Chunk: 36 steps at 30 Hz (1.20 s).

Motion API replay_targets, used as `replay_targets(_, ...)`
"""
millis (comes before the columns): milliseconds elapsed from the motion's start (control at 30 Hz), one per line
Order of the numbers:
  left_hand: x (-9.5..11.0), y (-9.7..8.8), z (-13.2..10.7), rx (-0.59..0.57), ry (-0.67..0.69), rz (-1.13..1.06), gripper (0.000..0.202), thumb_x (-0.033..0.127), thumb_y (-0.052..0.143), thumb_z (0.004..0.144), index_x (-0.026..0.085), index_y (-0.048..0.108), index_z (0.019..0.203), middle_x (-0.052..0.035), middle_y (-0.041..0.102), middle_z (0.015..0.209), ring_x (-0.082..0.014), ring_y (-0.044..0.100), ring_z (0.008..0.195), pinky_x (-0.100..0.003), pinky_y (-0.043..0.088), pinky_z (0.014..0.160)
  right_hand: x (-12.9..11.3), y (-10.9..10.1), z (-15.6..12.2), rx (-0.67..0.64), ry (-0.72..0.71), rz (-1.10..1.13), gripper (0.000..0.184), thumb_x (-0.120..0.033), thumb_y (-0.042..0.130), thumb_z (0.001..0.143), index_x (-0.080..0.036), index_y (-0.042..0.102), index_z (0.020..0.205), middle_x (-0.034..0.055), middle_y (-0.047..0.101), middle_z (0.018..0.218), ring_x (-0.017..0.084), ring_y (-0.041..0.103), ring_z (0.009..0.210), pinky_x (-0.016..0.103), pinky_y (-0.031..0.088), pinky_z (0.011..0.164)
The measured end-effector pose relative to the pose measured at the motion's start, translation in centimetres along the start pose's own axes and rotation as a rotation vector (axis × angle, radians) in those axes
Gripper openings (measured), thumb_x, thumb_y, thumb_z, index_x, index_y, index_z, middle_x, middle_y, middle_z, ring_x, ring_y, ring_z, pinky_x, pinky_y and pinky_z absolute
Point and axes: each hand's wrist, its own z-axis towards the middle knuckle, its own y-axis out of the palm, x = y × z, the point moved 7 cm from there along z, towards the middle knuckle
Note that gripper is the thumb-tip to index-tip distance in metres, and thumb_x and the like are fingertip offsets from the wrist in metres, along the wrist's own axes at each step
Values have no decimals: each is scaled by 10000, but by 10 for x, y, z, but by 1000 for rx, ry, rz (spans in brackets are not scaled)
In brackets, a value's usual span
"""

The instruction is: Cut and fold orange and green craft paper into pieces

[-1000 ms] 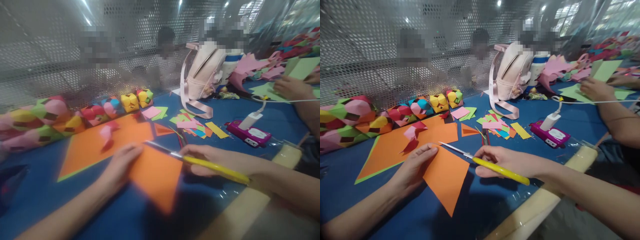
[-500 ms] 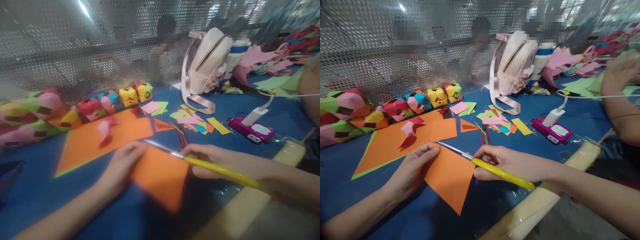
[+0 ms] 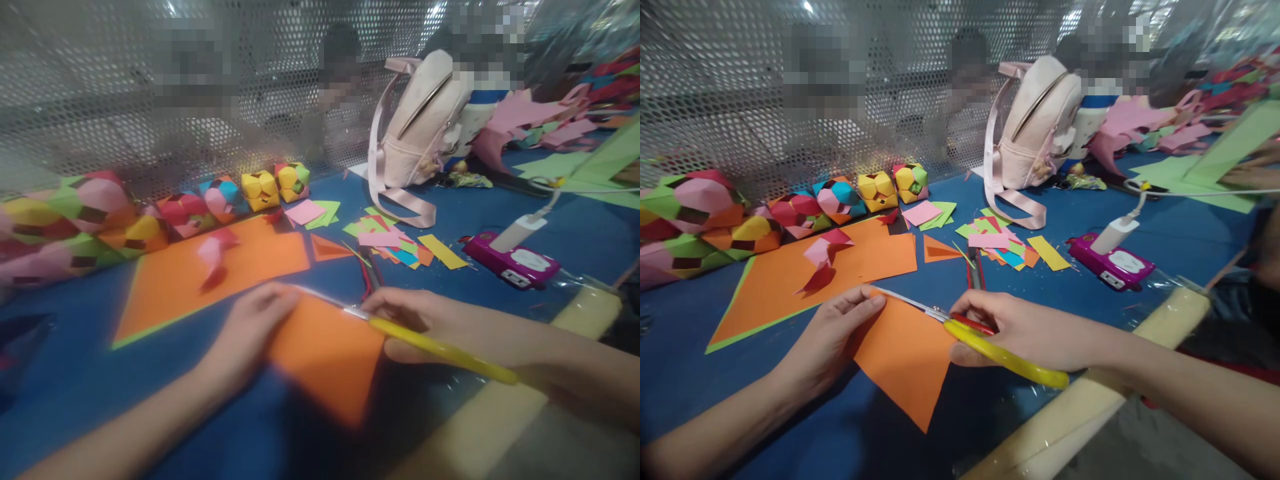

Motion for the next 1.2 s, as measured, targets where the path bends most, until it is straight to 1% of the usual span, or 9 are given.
replay_targets(167, 0, 2, -1, 5, -13, -22, 286, 404, 847, 710, 181, 677, 767, -14, 727, 749, -148, 666, 680, -230, 495, 621, 3, 0, 0, 0, 3, 3, 514, -594, 680, 797, -228, 620, 1153, 1, 615, 868, 140, 533, 768, 228, 424, 680)
replay_targets(400, 1, 2, -2, 3, -7, -21, 272, 402, 841, 717, 188, 677, 749, -3, 716, 725, -139, 654, 660, -223, 482, 607, 2, 1, 0, 64, 1, -5, 500, -569, 738, 752, -234, 661, 1115, 2, 646, 859, 157, 553, 762, 244, 440, 681)
replay_targets(667, 0, 2, -2, 2, -17, -1, 280, 409, 838, 715, 184, 672, 733, -1, 709, 705, -133, 640, 630, -222, 468, 590, 3, -1, 2, 95, 12, -29, 519, -555, 758, 729, -213, 677, 1111, 19, 671, 880, 173, 578, 785, 257, 455, 689)
replay_targets(933, 3, 4, -2, 8, -16, 27, 303, 422, 839, 697, 174, 667, 714, -15, 700, 677, -147, 627, 604, -244, 463, 587, 7, -2, 2, 100, 22, -51, 537, -575, 757, 724, -209, 682, 1111, 30, 693, 909, 178, 596, 796, 256, 465, 684)
replay_targets(1200, 2, 5, -4, 2, -39, 26, 301, 427, 837, 692, 177, 669, 701, -19, 701, 680, -146, 620, 605, -240, 453, 578, 8, -1, 6, 90, 10, -79, 551, -538, 770, 719, -226, 666, 1161, 39, 707, 980, 179, 610, 800, 262, 476, 690)
